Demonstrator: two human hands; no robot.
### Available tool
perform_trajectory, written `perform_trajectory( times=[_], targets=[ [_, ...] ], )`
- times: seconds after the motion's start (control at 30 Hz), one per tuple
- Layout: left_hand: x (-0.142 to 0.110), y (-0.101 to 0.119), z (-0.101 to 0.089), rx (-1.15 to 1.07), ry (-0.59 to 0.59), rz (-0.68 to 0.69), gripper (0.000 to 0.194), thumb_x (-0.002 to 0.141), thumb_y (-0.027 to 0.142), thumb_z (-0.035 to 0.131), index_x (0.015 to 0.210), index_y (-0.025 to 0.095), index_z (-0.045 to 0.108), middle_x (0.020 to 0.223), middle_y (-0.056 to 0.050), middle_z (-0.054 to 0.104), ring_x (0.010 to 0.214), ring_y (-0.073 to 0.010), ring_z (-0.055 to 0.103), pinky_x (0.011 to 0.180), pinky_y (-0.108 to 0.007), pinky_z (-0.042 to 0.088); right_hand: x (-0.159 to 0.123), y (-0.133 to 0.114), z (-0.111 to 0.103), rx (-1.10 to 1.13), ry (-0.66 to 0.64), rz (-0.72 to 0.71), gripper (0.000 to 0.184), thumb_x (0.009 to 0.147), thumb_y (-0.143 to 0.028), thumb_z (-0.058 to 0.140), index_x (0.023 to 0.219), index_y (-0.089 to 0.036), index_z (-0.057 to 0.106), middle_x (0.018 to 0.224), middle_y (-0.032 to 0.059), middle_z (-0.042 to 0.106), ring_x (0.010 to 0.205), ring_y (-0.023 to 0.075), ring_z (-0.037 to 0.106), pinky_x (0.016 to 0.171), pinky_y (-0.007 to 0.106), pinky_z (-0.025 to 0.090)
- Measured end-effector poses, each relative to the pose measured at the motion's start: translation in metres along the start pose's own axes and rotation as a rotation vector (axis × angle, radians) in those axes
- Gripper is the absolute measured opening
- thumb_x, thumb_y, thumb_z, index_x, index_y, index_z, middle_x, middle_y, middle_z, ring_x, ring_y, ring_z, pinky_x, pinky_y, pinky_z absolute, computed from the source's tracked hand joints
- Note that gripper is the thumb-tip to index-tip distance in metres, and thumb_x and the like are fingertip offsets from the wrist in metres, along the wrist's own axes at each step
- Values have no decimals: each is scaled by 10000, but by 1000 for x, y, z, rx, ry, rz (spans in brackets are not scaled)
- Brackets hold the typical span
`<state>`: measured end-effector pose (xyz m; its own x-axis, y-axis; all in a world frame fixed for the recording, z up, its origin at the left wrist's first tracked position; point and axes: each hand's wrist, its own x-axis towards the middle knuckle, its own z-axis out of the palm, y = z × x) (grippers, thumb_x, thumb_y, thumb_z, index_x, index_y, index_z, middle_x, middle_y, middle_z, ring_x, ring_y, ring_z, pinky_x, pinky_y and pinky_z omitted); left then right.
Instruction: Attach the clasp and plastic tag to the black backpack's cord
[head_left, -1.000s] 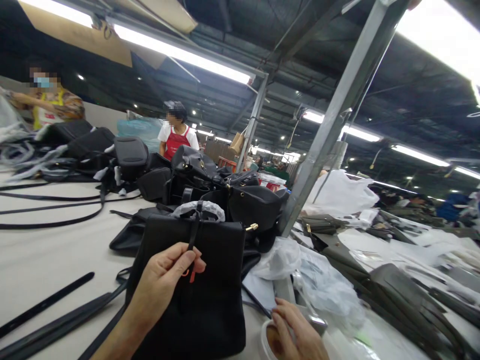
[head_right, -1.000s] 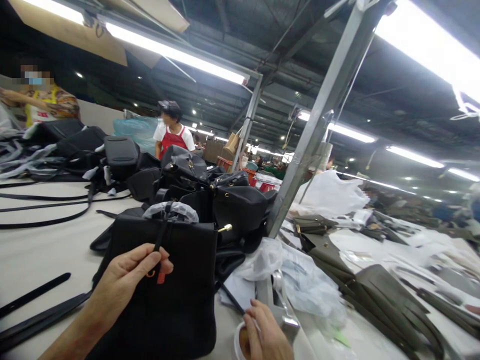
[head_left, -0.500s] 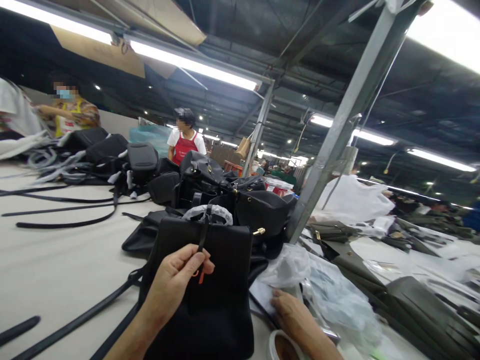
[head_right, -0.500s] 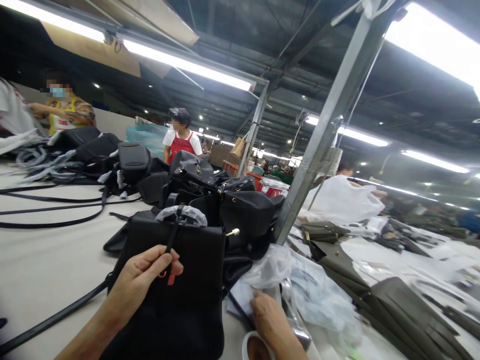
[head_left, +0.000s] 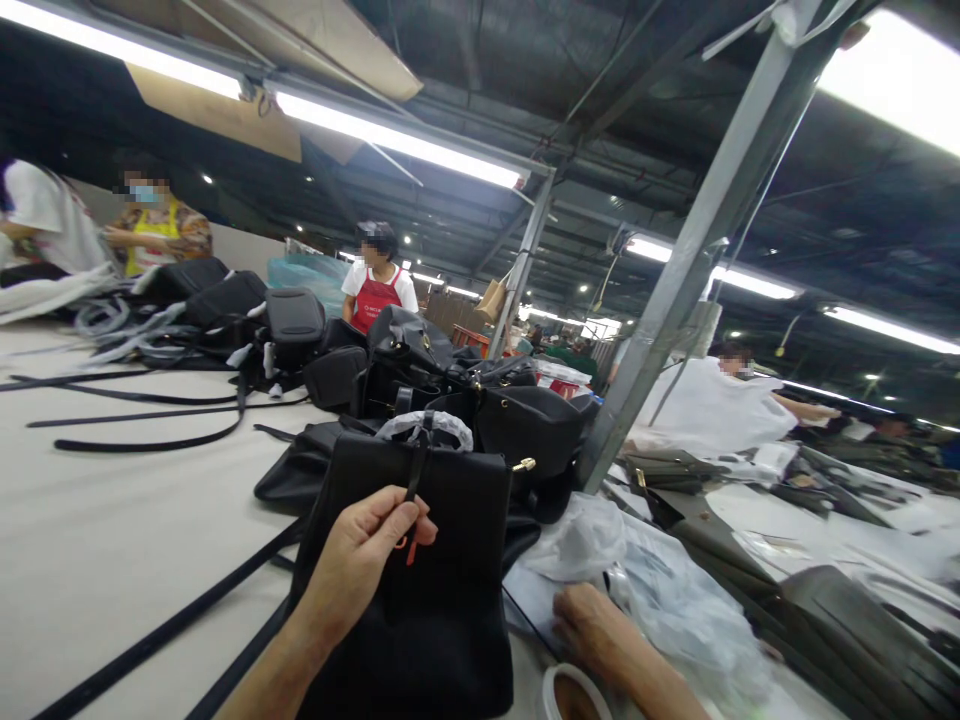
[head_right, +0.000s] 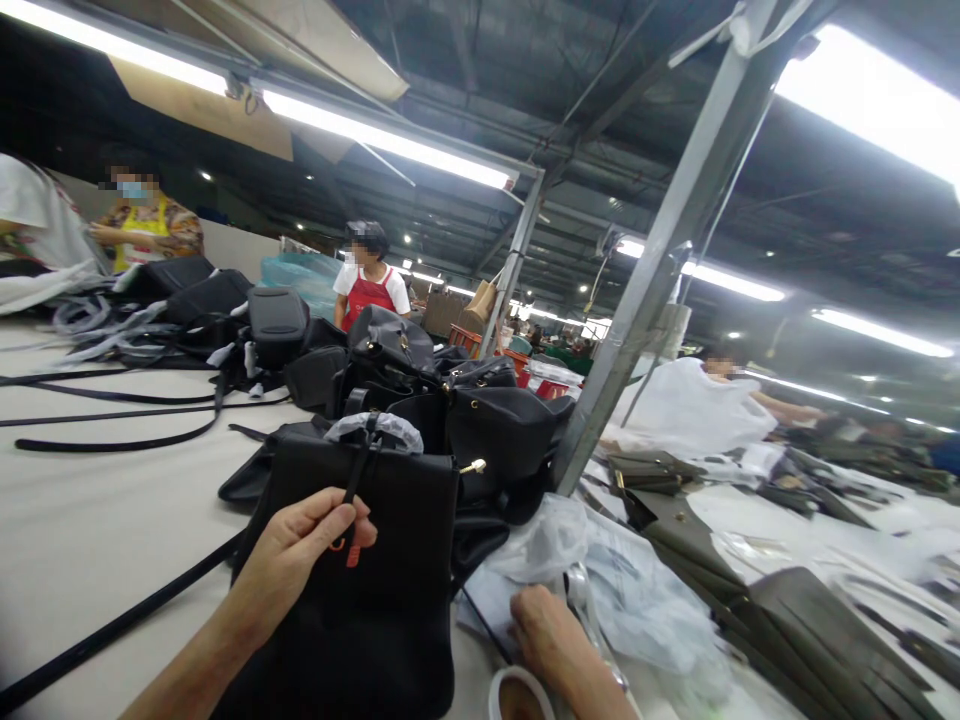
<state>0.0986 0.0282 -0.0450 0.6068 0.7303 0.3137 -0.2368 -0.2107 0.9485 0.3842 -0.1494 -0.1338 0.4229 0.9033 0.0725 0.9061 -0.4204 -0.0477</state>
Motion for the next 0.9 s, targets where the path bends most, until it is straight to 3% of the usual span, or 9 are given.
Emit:
perform_trajectory(
  times=[0.17, 0.27, 0.4, 0.53, 0.63, 0.7, 0.77, 0.83, 0.9],
  targets=[
    [0, -1, 0, -18, -5, 5, 304, 877, 456, 571, 847, 166, 657, 750, -34, 725, 653, -150, 616, 656, -261, 483, 5, -1, -22, 17, 18, -20, 239, 727, -16, 488, 740, -172, 670, 842, 122, 716, 865, 275, 657, 727, 321, 407],
    [-2, 3, 1, -79, -9, -3, 272, 880, 444, 560, 869, 176, 604, 756, -36, 730, 656, -156, 623, 659, -272, 490, 5, -6, -52, 68, 132, -7, 113, 808, -190, 512, 783, -184, 622, 813, 92, 698, 811, 265, 640, 720, 335, 424],
    [-2, 9, -4, -174, -61, -62, 288, 852, 455, 603, 795, 173, 573, 811, -69, 746, 753, -186, 661, 673, -277, 483, -2, -20, -91, 504, 204, 32, 160, 759, -367, 565, 773, -208, 573, 695, 7, 632, 666, 206, 596, 640, 312, 448],
    [-3, 14, -13, -402, -165, -209, 302, 766, 436, 734, 797, 173, 590, 1041, -114, 753, 1032, -254, 667, 847, -327, 478, -16, -54, -117, 1008, -41, -29, 260, 683, -343, 669, 886, -194, 605, 756, -15, 626, 683, 158, 569, 617, 249, 433],
    [-7, 18, -18, -550, -220, -276, 329, 680, 386, 826, 760, 173, 588, 1126, -134, 734, 1151, -290, 626, 943, -368, 449, -21, -93, -128, 1154, -273, -114, 279, 635, -278, 710, 875, -188, 599, 704, -45, 589, 585, 100, 488, 517, 197, 339],
    [-10, 22, -20, -572, -242, -278, 324, 653, 365, 844, 733, 165, 602, 1154, -144, 721, 1167, -294, 612, 915, -360, 462, -18, -121, -130, 1161, -341, -176, 262, 620, -211, 687, 861, -184, 588, 685, -58, 560, 557, 82, 444, 496, 189, 311],
    [-15, 27, -21, -557, -266, -279, 313, 639, 358, 841, 688, 157, 607, 1076, -131, 735, 1059, -271, 651, 800, -323, 485, -11, -145, -128, 1130, -302, -215, 213, 597, -148, 628, 792, -188, 554, 659, -68, 526, 550, 80, 425, 486, 190, 305],
    [-20, 32, -22, -505, -280, -309, 293, 600, 338, 832, 653, 154, 610, 826, -70, 725, 790, -207, 669, 671, -289, 467, -1, -165, -123, 1059, -187, -239, 173, 571, -120, 584, 706, -197, 508, 623, -72, 485, 553, 87, 419, 479, 196, 299],
    [-24, 36, -22, -383, -234, -323, 237, 567, 309, 788, 629, 150, 622, 609, 5, 617, 571, -136, 570, 592, -266, 417, 7, -178, -118, 1001, -101, -274, 150, 562, -117, 570, 673, -195, 508, 612, -68, 472, 571, 96, 424, 484, 201, 304]
  ],
)
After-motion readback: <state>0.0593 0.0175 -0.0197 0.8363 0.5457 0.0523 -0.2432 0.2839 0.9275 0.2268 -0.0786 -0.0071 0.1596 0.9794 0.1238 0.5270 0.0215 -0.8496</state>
